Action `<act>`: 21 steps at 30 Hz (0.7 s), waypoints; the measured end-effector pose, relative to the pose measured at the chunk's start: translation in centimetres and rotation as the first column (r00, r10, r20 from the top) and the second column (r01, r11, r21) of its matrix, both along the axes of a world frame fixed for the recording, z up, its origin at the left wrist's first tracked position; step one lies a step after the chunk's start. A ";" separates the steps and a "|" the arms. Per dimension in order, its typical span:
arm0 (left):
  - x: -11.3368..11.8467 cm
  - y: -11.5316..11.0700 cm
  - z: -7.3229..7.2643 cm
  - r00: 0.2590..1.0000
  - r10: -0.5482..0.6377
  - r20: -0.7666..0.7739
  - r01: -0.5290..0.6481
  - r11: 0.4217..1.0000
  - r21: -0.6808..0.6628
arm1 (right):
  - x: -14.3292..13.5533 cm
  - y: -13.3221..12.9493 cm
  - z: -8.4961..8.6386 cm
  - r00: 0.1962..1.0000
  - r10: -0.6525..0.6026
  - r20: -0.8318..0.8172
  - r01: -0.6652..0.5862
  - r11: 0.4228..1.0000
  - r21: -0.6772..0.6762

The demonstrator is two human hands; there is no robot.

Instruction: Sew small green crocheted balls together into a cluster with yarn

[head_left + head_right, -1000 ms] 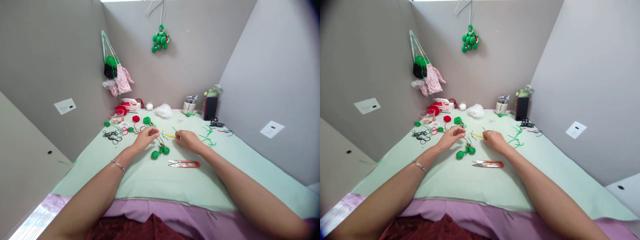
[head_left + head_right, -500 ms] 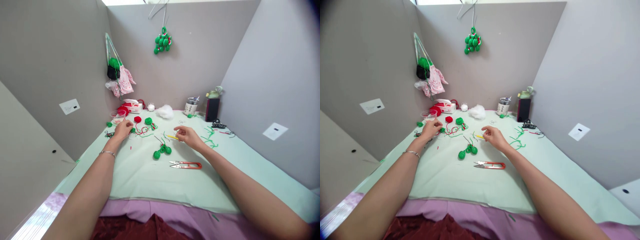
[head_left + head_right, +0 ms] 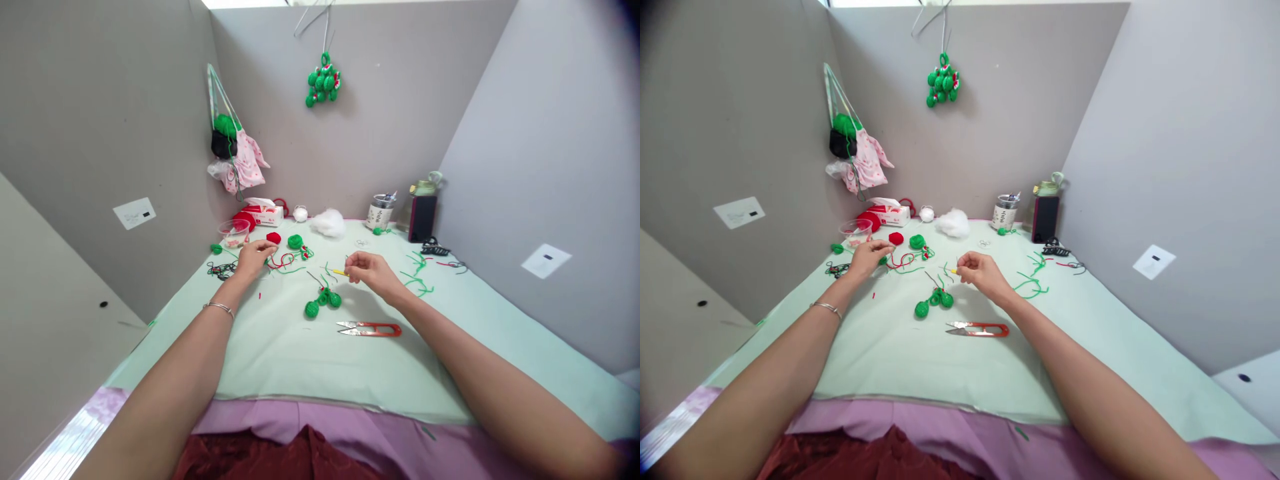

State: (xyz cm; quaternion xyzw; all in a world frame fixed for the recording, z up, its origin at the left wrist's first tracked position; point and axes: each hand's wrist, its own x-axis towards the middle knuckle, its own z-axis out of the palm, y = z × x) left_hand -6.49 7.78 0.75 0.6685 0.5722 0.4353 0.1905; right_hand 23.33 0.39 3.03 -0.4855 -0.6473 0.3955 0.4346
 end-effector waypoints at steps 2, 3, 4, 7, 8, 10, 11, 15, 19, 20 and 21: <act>1.2 -1.0 0.9 0.993 -0.084 0.078 0.083 0.996 0.015 | -0.1 -0.3 0.4 0.995 0.018 -0.101 -0.021 0.999 -0.030; 2.0 -1.7 1.3 0.966 -0.175 0.188 0.171 0.984 0.040 | -0.1 -0.4 0.5 0.988 0.030 -0.149 -0.037 0.998 -0.043; 2.8 -2.4 1.6 0.928 -0.257 0.271 0.249 0.966 0.064 | -0.2 -0.5 0.7 0.980 0.046 -0.194 -0.057 0.997 -0.052; 5.3 -5.0 1.9 0.859 -0.388 0.336 0.388 0.919 0.070 | -0.5 -0.9 0.8 0.957 0.105 -0.272 -0.130 0.989 -0.075; 6.1 -5.8 1.9 0.844 -0.421 0.332 0.427 0.902 0.060 | -0.7 -1.1 0.7 0.951 0.124 -0.282 -0.152 0.985 -0.080; 7.3 -7.2 1.7 0.810 -0.494 0.315 0.509 0.860 0.038 | -1.3 -1.6 0.5 0.944 0.161 -0.289 -0.191 0.978 -0.080; 7.8 -7.6 1.6 0.790 -0.528 0.311 0.549 0.836 0.025 | -1.5 -1.8 0.4 0.941 0.187 -0.283 -0.218 0.973 -0.080; 8.2 -8.1 1.4 0.769 -0.558 0.311 0.583 0.812 0.016 | -2.0 -2.3 0.2 0.909 0.340 -0.241 -0.373 0.921 -0.110; 7.5 -7.6 1.7 0.732 -0.594 0.332 0.667 0.725 -0.174 | -1.1 -1.4 0.1 0.915 0.280 -0.291 -0.316 0.945 -0.086; 7.3 -7.5 1.8 0.692 -0.617 0.375 0.712 0.667 -0.218 | -0.8 -1.0 0.0 0.920 0.234 -0.316 -0.270 0.960 -0.076; 7.2 -7.5 1.9 0.652 -0.628 0.426 0.749 0.620 -0.234 | -0.6 -0.7 -0.1 0.922 0.196 -0.334 -0.232 0.970 -0.071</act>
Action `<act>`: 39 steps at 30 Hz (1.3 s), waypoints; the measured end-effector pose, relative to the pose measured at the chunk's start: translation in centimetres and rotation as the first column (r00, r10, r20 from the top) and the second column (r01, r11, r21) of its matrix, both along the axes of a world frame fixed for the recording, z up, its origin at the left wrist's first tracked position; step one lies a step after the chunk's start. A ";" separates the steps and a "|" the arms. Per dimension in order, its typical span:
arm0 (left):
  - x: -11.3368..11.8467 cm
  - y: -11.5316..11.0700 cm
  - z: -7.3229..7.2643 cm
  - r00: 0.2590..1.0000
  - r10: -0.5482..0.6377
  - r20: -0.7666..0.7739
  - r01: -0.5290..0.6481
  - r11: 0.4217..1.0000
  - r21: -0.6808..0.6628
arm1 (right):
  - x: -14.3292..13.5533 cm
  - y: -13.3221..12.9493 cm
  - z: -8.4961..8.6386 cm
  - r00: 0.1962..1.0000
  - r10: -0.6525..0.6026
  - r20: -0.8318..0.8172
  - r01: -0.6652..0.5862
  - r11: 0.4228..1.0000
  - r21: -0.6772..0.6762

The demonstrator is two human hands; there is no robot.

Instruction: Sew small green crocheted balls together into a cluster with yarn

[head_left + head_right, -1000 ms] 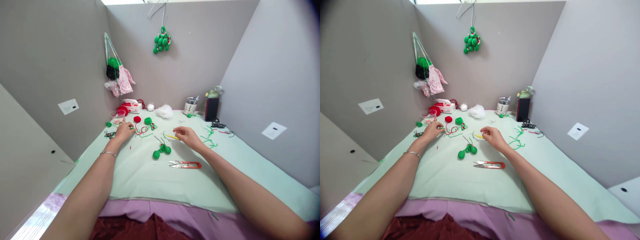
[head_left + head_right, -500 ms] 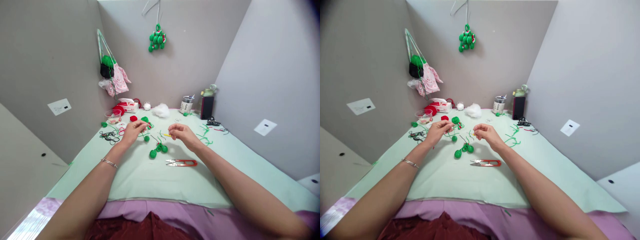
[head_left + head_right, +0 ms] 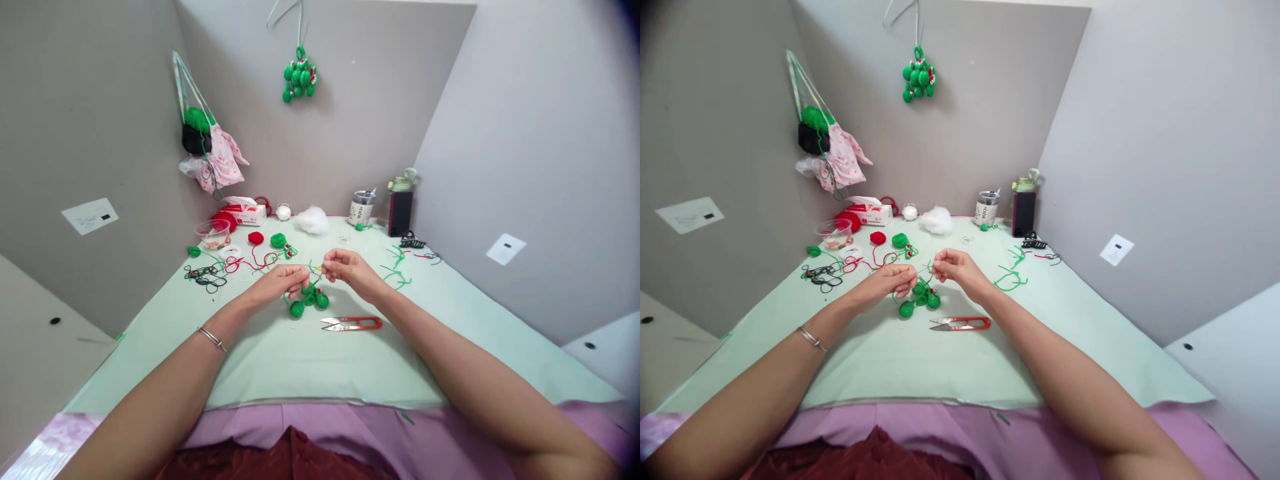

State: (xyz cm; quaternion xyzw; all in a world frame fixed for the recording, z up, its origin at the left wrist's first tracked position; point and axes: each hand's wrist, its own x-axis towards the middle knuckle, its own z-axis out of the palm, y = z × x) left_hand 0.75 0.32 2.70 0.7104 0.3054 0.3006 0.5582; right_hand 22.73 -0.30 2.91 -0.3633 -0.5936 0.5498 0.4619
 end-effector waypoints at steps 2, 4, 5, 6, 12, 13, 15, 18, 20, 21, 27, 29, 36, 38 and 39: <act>-0.1 0.0 0.3 0.993 0.012 0.121 -0.008 0.999 -0.038 | 0.3 0.4 -0.2 0.999 -0.036 0.001 0.036 0.999 -0.004; -0.2 0.0 0.7 0.960 0.102 0.259 -0.096 0.995 -0.036 | 0.2 0.4 -0.4 0.999 -0.026 0.038 0.026 1.000 0.000; -0.3 0.0 0.9 0.940 0.133 0.314 -0.125 0.991 -0.046 | 0.0 0.3 -0.3 0.998 -0.010 0.059 0.010 1.000 0.004; -0.3 0.0 1.0 0.924 0.146 0.354 -0.131 0.989 -0.068 | -0.2 0.1 -0.3 0.997 0.009 0.078 -0.009 1.000 0.005; 0.1 0.0 0.9 0.896 0.151 0.417 -0.091 0.983 -0.161 | -0.9 -1.3 1.1 0.996 -0.036 0.084 0.030 0.997 0.069; 0.4 0.0 0.6 0.908 0.168 0.384 -0.131 0.984 -0.120 | -0.9 -1.5 1.4 0.997 -0.066 0.049 0.062 0.995 0.077; 1.0 -0.3 -0.1 0.933 0.210 0.293 -0.218 0.976 -0.006 | -1.0 -1.8 1.8 0.995 -0.098 -0.036 0.100 0.993 0.062; 1.9 -0.9 -1.1 0.946 0.257 0.199 -0.286 0.948 0.139 | -1.4 -2.1 1.9 0.988 -0.097 -0.123 0.103 0.994 0.040; 2.3 -1.4 -1.6 0.940 0.290 0.180 -0.326 0.919 0.222 | -1.6 -2.2 1.7 0.984 -0.126 -0.129 0.134 0.989 0.056; 2.4 -1.5 -1.7 0.937 0.303 0.176 -0.342 0.901 0.266 | -1.7 -2.2 1.6 0.982 -0.148 -0.118 0.158 0.985 0.075; 2.3 -1.6 -2.7 0.938 0.324 0.123 -0.341 0.803 0.489 | -1.7 -1.8 0.8 0.956 -0.268 0.122 0.230 0.939 0.254; 2.2 -1.3 -2.9 0.940 0.327 0.101 -0.331 0.793 0.511 | -1.7 -1.8 0.5 0.938 -0.243 0.249 0.172 0.946 0.275; 2.0 -1.1 -2.9 0.943 0.327 0.054 -0.300 0.773 0.558 | -1.8 -2.4 0.5 0.932 -0.244 0.268 0.139 0.923 0.359; 2.0 -1.2 -2.8 0.943 0.330 0.037 -0.290 0.764 0.577 | -1.8 -2.4 0.7 0.935 -0.247 0.255 0.145 0.921 0.362; 2.0 -1.2 -2.8 0.943 0.332 0.028 -0.284 0.759 0.586 | -1.8 -2.4 0.7 0.936 -0.240 0.256 0.138 0.923 0.358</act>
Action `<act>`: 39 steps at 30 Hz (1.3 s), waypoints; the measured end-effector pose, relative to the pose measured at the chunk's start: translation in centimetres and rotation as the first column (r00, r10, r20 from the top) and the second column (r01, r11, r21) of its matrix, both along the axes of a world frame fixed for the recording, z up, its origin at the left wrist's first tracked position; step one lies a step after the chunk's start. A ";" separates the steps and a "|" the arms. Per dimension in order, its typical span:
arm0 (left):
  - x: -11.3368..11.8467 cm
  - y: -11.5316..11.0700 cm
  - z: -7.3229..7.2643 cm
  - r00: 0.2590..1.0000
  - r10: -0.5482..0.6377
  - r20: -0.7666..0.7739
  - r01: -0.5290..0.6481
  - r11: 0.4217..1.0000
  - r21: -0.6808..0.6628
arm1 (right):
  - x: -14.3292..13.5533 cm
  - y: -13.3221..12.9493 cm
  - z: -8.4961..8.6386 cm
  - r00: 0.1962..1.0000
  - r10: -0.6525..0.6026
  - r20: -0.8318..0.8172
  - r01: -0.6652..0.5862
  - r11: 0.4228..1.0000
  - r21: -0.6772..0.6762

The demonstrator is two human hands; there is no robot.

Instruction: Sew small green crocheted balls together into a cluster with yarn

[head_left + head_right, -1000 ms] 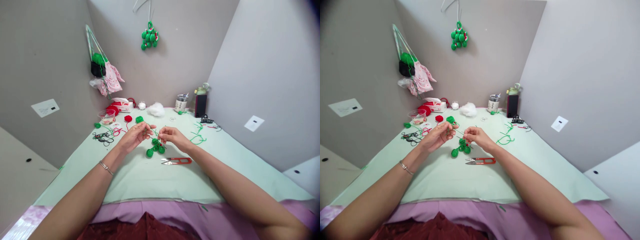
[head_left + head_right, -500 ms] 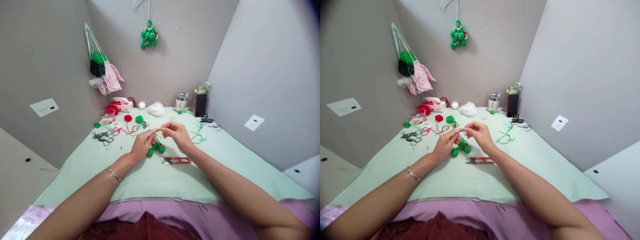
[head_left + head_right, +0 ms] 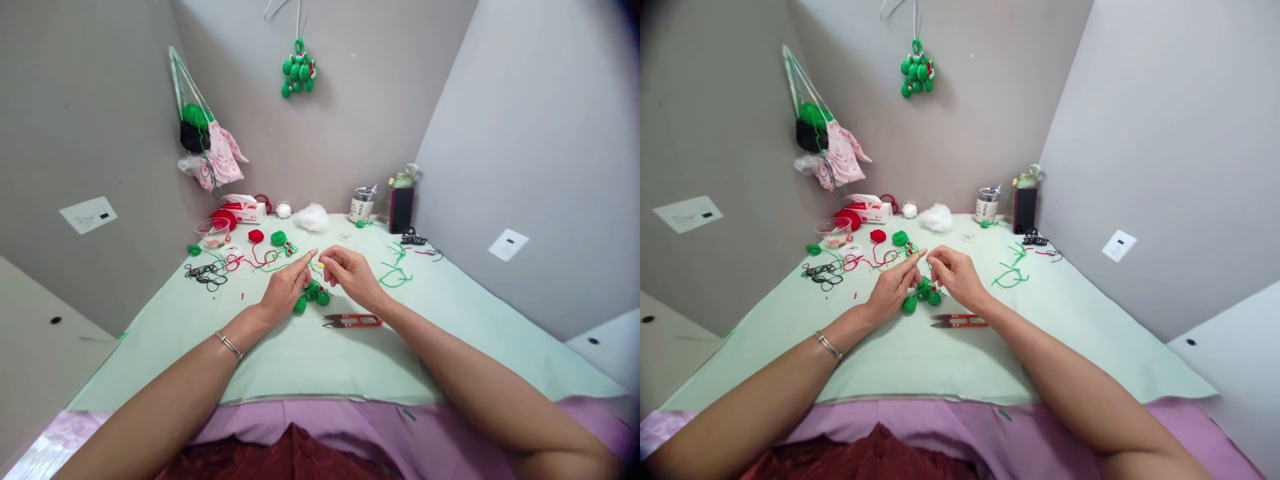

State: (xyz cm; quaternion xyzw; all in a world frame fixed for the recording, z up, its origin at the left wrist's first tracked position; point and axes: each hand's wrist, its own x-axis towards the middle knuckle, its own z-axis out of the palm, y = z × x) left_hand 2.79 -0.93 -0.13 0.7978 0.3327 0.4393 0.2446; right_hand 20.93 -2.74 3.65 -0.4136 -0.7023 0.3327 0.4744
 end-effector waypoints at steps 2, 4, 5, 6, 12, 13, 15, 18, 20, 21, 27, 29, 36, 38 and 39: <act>0.0 0.0 0.0 1.000 0.009 -0.026 -0.008 1.000 0.021 | 0.0 0.0 0.0 1.000 0.023 0.014 -0.023 1.000 -0.010; 0.1 0.0 -0.1 0.998 0.019 -0.055 -0.016 0.999 0.047 | 0.0 0.0 -0.1 0.999 0.045 0.031 -0.044 0.999 -0.016; 0.1 0.0 -0.2 0.997 0.025 -0.068 -0.021 0.998 0.057 | 0.0 0.1 -0.1 0.998 0.051 0.034 -0.051 0.999 -0.018; 0.1 0.0 -0.2 0.996 0.030 -0.083 -0.025 0.998 0.065 | 0.0 0.1 -0.1 0.998 0.056 0.032 -0.056 0.998 -0.022; 0.2 -0.2 -0.3 0.990 0.049 -0.134 -0.038 0.996 0.082 | -0.1 0.1 -0.2 0.996 0.090 -0.012 -0.091 0.992 -0.082; 0.2 -0.2 -0.4 0.990 0.051 -0.134 -0.040 0.996 0.084 | -0.1 0.1 -0.1 0.995 0.094 -0.019 -0.095 0.991 -0.089; 0.3 -0.2 -0.4 0.990 0.053 -0.127 -0.043 0.996 0.084 | -0.1 0.0 -0.1 0.994 0.099 -0.037 -0.102 0.990 -0.094; 0.3 -0.2 -0.3 0.991 0.057 -0.120 -0.047 0.995 0.086 | -0.1 0.1 -0.2 0.994 0.100 -0.052 -0.104 0.991 -0.087; 0.3 -0.4 -0.1 0.990 0.061 -0.127 -0.051 0.995 0.080 | -0.1 0.1 -0.2 0.994 0.096 -0.043 -0.099 0.992 -0.078; 0.3 -0.4 0.0 0.989 0.063 -0.132 -0.054 0.996 0.076 | -0.1 0.1 -0.3 0.995 0.092 -0.036 -0.095 0.993 -0.075; 0.4 -0.7 0.1 0.982 0.075 -0.171 -0.062 0.995 0.083 | -0.1 0.0 -0.4 0.998 0.055 0.002 -0.055 0.997 -0.053; 0.4 -0.6 0.1 0.979 0.082 -0.186 -0.067 0.994 0.087 | -0.2 -0.1 -0.4 0.999 0.045 0.009 -0.044 0.998 -0.051; 0.4 -0.6 0.0 0.977 0.092 -0.192 -0.072 0.992 0.108 | -0.2 -0.1 -0.3 0.999 0.033 0.020 -0.032 0.998 -0.063; 0.3 -0.5 -0.1 0.973 0.103 -0.209 -0.078 0.989 0.125 | -0.1 0.0 -0.2 0.999 0.048 0.009 -0.047 0.995 -0.083; 0.3 -0.5 -0.1 0.969 0.111 -0.220 -0.082 0.987 0.137 | -0.1 0.0 -0.2 0.998 0.055 0.001 -0.055 0.994 -0.094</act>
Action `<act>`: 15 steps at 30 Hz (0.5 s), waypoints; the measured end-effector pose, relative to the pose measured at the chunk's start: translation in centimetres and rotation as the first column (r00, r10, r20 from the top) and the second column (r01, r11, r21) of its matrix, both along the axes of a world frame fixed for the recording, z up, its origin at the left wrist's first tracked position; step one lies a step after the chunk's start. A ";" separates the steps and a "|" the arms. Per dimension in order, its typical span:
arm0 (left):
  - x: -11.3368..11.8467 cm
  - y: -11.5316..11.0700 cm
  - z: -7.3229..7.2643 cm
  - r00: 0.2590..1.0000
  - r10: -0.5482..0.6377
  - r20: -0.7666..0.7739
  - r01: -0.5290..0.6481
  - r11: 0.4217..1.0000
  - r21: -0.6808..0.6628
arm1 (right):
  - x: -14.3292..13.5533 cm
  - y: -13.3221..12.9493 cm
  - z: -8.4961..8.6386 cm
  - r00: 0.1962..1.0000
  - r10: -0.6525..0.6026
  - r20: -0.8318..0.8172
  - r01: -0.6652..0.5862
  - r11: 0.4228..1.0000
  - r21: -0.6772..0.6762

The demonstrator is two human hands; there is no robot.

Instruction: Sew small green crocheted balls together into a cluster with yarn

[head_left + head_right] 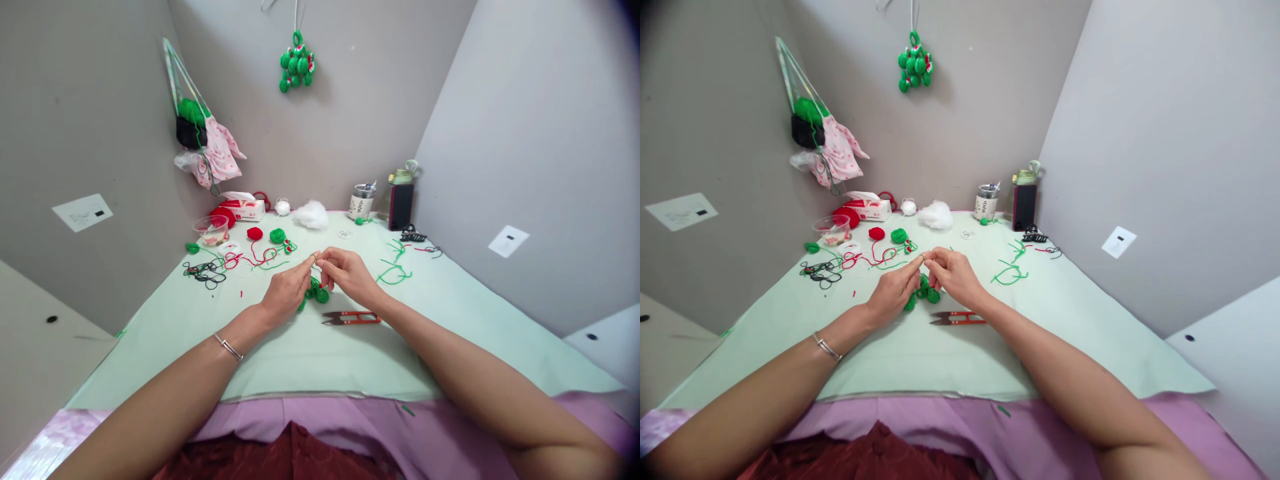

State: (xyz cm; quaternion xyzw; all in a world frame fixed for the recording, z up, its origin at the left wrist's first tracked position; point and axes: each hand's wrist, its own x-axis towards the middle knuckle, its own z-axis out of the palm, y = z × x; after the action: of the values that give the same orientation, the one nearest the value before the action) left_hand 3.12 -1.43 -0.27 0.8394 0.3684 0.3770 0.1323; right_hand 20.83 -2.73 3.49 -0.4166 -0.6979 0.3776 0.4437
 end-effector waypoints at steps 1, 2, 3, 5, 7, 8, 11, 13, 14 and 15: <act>0.0 0.0 -0.1 1.000 0.007 -0.012 -0.007 1.000 0.013 | 0.0 0.0 0.1 1.000 0.004 -0.006 -0.004 1.000 -0.012; 0.0 0.1 -0.2 1.000 0.014 -0.024 -0.013 1.000 0.025 | 0.0 0.1 0.1 1.000 0.007 -0.011 -0.007 1.000 -0.025; -0.1 0.2 -0.2 0.999 0.020 -0.036 -0.019 0.999 0.037 | 0.0 0.1 0.2 1.000 0.009 -0.012 -0.009 0.999 -0.036; -0.1 0.3 -0.4 0.998 0.027 -0.060 -0.024 0.998 0.056 | 0.1 0.2 0.3 1.000 0.013 -0.010 -0.014 0.998 -0.056; -0.2 0.5 -0.6 0.996 0.030 -0.087 -0.024 0.997 0.067 | 0.1 0.4 0.2 1.000 0.018 -0.012 -0.019 0.997 -0.073; -0.2 0.5 -0.6 0.994 0.028 -0.102 -0.021 0.997 0.068 | 0.1 0.5 0.2 1.000 0.021 -0.016 -0.022 0.996 -0.084; -0.2 0.5 -0.6 0.990 0.028 -0.136 -0.018 0.997 0.080 | 0.2 0.7 -0.1 0.999 0.028 -0.031 -0.032 0.992 -0.121; -0.1 0.3 -0.5 0.987 0.056 -0.154 -0.039 0.993 0.109 | 0.2 0.8 -0.2 0.999 0.035 -0.036 -0.039 0.990 -0.132; -0.1 0.1 -0.4 0.983 0.079 -0.163 -0.059 0.990 0.127 | 0.3 0.9 -0.2 0.999 0.037 -0.039 -0.042 0.990 -0.133; 0.0 0.0 -0.2 0.979 0.104 -0.173 -0.080 0.986 0.144 | 0.3 1.0 -0.2 0.998 0.038 -0.041 -0.043 0.990 -0.133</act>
State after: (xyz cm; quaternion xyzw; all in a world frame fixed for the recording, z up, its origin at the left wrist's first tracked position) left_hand 3.08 -1.44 -0.49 0.8591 0.3908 0.3298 0.0235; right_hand 21.14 -1.75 3.25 -0.4238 -0.6706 0.4403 0.4205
